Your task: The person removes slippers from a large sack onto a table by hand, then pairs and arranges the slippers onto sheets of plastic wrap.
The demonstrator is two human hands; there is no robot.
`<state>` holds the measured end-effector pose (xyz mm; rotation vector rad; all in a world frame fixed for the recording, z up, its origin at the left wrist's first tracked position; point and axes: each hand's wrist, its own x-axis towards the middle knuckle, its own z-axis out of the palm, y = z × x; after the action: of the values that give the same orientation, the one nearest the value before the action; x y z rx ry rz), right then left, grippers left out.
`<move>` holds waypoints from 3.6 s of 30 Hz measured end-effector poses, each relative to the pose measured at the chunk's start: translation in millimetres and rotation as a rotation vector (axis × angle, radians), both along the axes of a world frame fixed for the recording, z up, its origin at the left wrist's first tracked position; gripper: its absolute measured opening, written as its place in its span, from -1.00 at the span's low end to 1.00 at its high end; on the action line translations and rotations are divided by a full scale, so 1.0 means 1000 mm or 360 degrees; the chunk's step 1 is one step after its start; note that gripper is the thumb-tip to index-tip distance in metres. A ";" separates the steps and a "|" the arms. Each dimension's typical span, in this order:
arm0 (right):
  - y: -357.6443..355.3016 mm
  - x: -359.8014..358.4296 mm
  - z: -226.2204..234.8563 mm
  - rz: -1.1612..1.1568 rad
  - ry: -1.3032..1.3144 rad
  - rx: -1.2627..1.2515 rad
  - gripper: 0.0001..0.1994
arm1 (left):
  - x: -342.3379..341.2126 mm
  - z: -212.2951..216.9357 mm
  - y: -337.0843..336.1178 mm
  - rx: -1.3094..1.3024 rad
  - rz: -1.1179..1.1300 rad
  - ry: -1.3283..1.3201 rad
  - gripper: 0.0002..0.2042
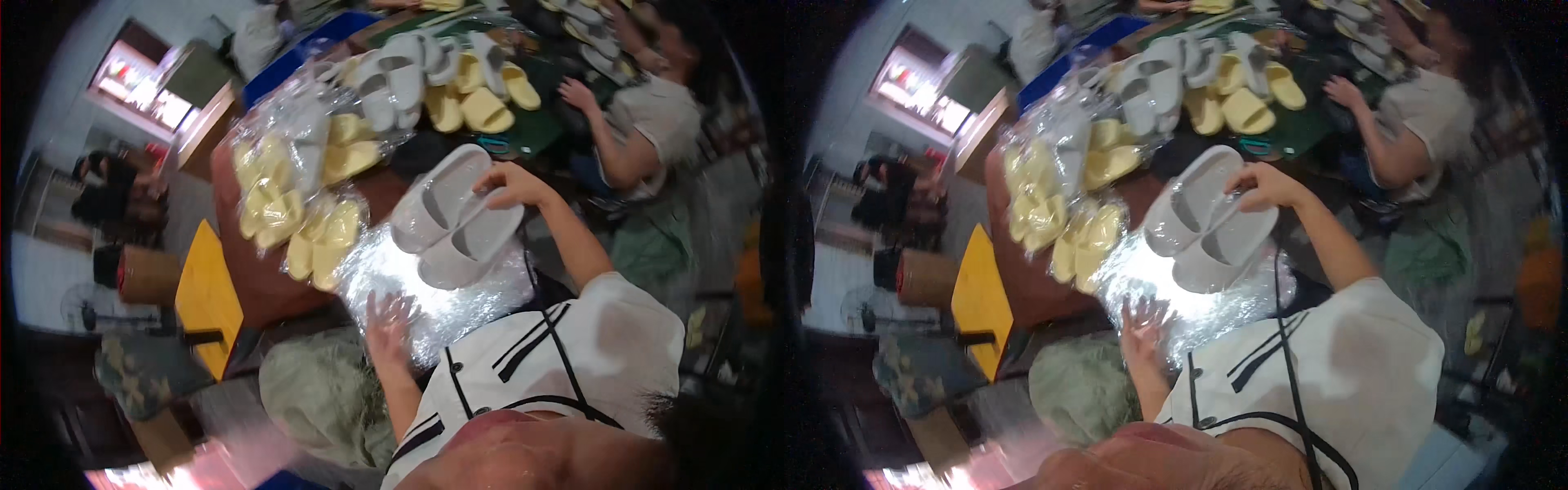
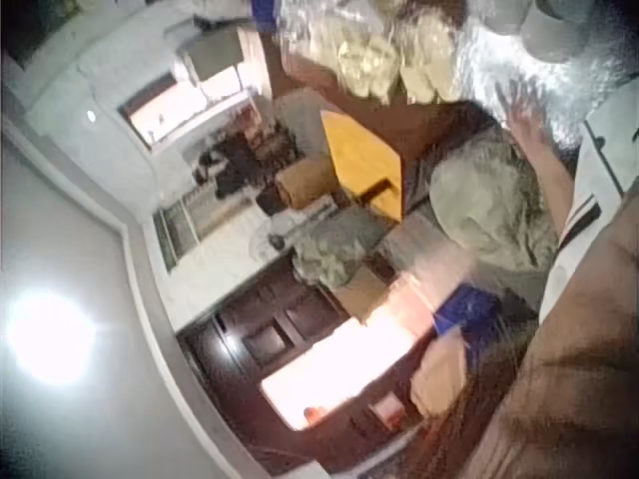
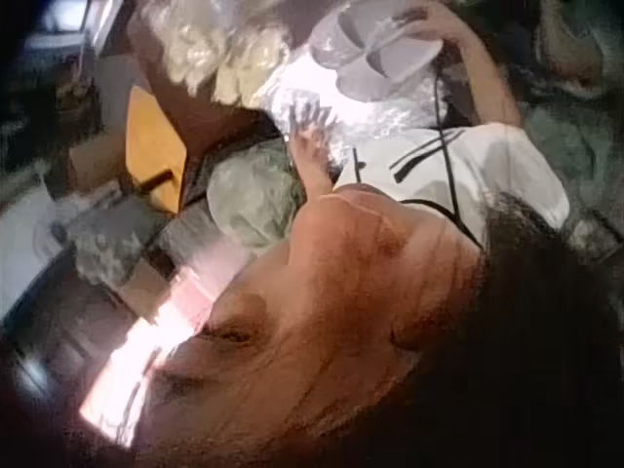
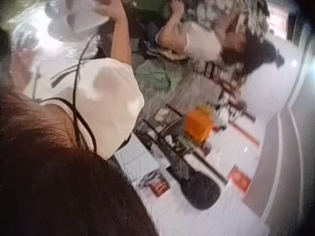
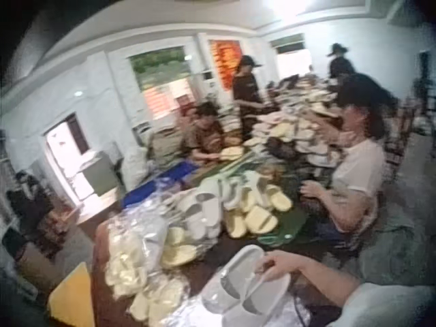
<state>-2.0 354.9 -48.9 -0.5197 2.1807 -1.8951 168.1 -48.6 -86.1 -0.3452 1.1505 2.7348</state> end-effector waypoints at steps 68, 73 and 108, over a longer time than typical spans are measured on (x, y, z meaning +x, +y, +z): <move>-0.176 0.144 -0.054 0.1470 0.0884 0.0934 -0.43 | -0.103 -0.052 -0.092 -0.1801 0.0423 0.0064 -0.53; -0.182 0.140 -0.020 0.1666 0.0335 -0.0025 -0.40 | -0.116 -0.018 -0.070 -0.1873 0.0389 0.0157 -0.49; -0.142 -0.065 0.045 0.0858 0.0703 0.0847 -0.35 | -0.016 -0.053 -0.016 -0.3228 -0.0025 0.0347 -0.42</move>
<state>-67.2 212.7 -4.1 -1.3317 2.3314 -0.9390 152.2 -64.5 -139.3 -0.1334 3.2673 0.5399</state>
